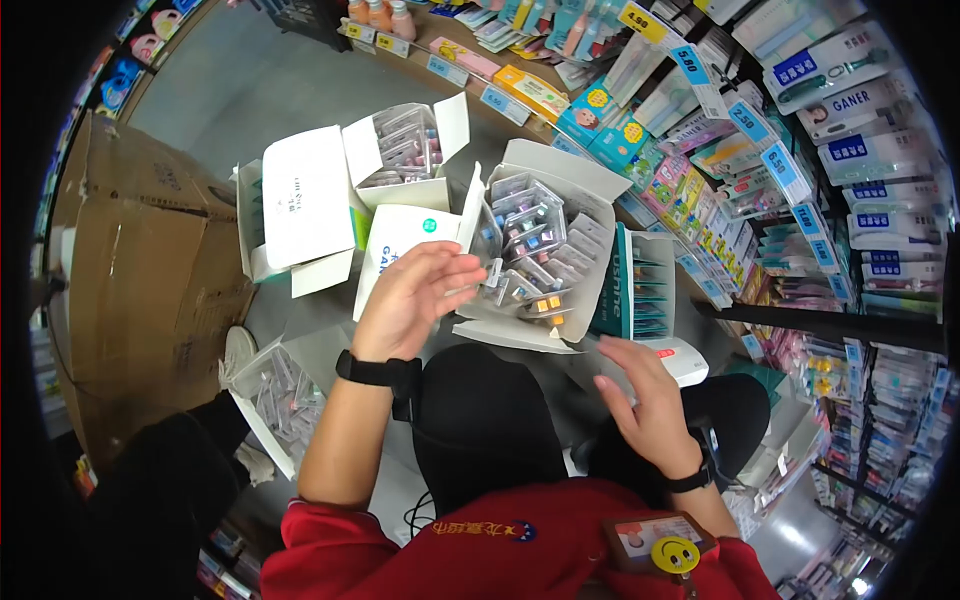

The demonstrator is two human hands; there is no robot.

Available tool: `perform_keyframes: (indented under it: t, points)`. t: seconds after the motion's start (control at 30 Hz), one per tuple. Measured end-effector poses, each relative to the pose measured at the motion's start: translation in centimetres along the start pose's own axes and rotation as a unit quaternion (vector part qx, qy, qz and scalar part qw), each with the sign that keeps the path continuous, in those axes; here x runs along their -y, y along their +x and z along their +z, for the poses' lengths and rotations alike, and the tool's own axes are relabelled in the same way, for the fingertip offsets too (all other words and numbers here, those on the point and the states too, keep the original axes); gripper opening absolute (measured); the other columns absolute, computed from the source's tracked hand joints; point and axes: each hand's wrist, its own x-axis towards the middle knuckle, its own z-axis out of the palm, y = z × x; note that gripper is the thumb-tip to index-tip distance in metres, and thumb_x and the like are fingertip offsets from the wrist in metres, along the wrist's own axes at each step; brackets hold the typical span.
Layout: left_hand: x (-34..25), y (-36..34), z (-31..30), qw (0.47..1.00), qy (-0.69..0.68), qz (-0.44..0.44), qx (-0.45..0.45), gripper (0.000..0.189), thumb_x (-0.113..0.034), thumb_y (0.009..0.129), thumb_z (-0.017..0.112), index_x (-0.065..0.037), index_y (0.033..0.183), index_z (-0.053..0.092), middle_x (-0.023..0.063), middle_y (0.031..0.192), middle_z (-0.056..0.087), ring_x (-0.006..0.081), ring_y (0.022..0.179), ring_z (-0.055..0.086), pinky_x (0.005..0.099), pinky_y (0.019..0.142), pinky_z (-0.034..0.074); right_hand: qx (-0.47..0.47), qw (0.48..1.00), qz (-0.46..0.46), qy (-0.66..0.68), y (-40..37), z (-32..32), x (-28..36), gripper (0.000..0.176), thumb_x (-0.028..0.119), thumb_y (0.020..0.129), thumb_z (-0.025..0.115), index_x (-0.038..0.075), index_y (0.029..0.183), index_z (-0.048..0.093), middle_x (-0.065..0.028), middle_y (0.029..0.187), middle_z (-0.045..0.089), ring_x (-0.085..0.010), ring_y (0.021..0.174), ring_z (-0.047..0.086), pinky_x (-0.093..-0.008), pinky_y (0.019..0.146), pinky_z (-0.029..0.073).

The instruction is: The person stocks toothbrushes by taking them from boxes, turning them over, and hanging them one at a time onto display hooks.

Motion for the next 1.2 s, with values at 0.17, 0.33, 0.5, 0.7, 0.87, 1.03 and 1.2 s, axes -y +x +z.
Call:
perform_keyframes:
  t: [0.17, 0.33, 0.5, 0.7, 0.87, 1.03, 1.2]
  points:
    - [-0.8, -0.2, 0.1, 0.997, 0.066, -0.048, 0.007, 0.021, -0.016, 0.093, 0.051, -0.003, 0.109, 0.055, 0.0135, 0.107, 0.064, 0.0252, 0.105, 0.062, 0.0384, 0.091, 0.049, 0.155, 0.984, -0.083, 0.032, 1.5, 2.7, -0.7, 0.027, 0.018, 0.089, 0.060, 0.002, 0.111, 0.061, -0.0153, 0.110, 0.063, -0.0338, 0.103, 0.058, -0.0402, 0.089, 0.045]
    - [-3.3, -1.9, 0.9, 0.999, 0.050, -0.010, 0.020, 0.017, -0.015, 0.094, 0.050, -0.003, 0.106, 0.055, 0.0145, 0.104, 0.064, 0.0253, 0.100, 0.063, 0.0368, 0.089, 0.050, 0.179, 0.979, -0.085, 0.051, 1.2, 4.0, -0.7, 0.025, 0.017, 0.090, 0.059, 0.003, 0.111, 0.062, -0.0147, 0.107, 0.065, -0.0319, 0.096, 0.062, -0.0381, 0.084, 0.048]
    - [-5.8, -5.7, 4.2, 0.994, 0.046, 0.079, 0.064, 0.014, -0.014, 0.095, 0.050, -0.003, 0.103, 0.056, 0.0139, 0.099, 0.066, 0.0243, 0.094, 0.065, 0.0363, 0.089, 0.051, 0.147, 0.985, 0.030, 0.085, 5.1, 5.7, -2.7, 0.023, 0.019, 0.090, 0.058, 0.003, 0.106, 0.064, -0.0176, 0.117, 0.059, -0.0358, 0.083, 0.064, -0.0417, 0.076, 0.050]
    - [-2.3, -8.2, 5.8, 0.966, 0.135, 0.021, 0.220, 0.015, -0.009, 0.096, 0.049, 0.000, 0.107, 0.056, 0.0103, 0.098, 0.065, 0.0188, 0.094, 0.064, 0.0314, 0.086, 0.051, 0.172, 0.985, -0.002, 0.024, 7.7, 7.0, -4.5, 0.029, 0.019, 0.088, 0.060, 0.006, 0.114, 0.063, -0.0177, 0.132, 0.049, -0.0335, 0.086, 0.065, -0.0411, 0.077, 0.051]
    - [0.5, -7.4, 5.3, 0.898, 0.379, 0.031, 0.223, 0.019, -0.016, 0.093, 0.057, -0.003, 0.107, 0.056, 0.0014, 0.092, 0.062, 0.0080, 0.084, 0.058, 0.0236, 0.077, 0.047, 0.202, 0.979, -0.024, -0.004, 8.2, 8.1, -4.8, 0.033, 0.018, 0.088, 0.060, 0.015, 0.120, 0.059, -0.0183, 0.132, 0.049, -0.0364, 0.089, 0.064, -0.0433, 0.080, 0.051]
    - [-0.5, -7.9, 4.2, 0.915, 0.356, 0.016, 0.191, 0.020, -0.012, 0.094, 0.056, -0.003, 0.111, 0.055, 0.0040, 0.098, 0.062, 0.0100, 0.092, 0.059, 0.0253, 0.082, 0.048, 0.198, 0.976, -0.062, -0.065, 7.5, 8.6, -4.2, 0.045, 0.016, 0.085, 0.060, 0.024, 0.129, 0.051, -0.0133, 0.118, 0.058, -0.0368, 0.081, 0.065, -0.0430, 0.069, 0.054]
    - [-4.4, -9.1, 4.4, 0.963, 0.241, -0.044, 0.109, 0.020, -0.013, 0.096, 0.053, 0.000, 0.111, 0.056, 0.0103, 0.103, 0.065, 0.0166, 0.096, 0.064, 0.0282, 0.086, 0.050, 0.185, 0.975, -0.076, -0.101, 7.0, 7.9, -4.0, 0.041, 0.016, 0.086, 0.060, 0.019, 0.126, 0.054, -0.0120, 0.111, 0.059, -0.0342, 0.074, 0.065, -0.0415, 0.064, 0.055]
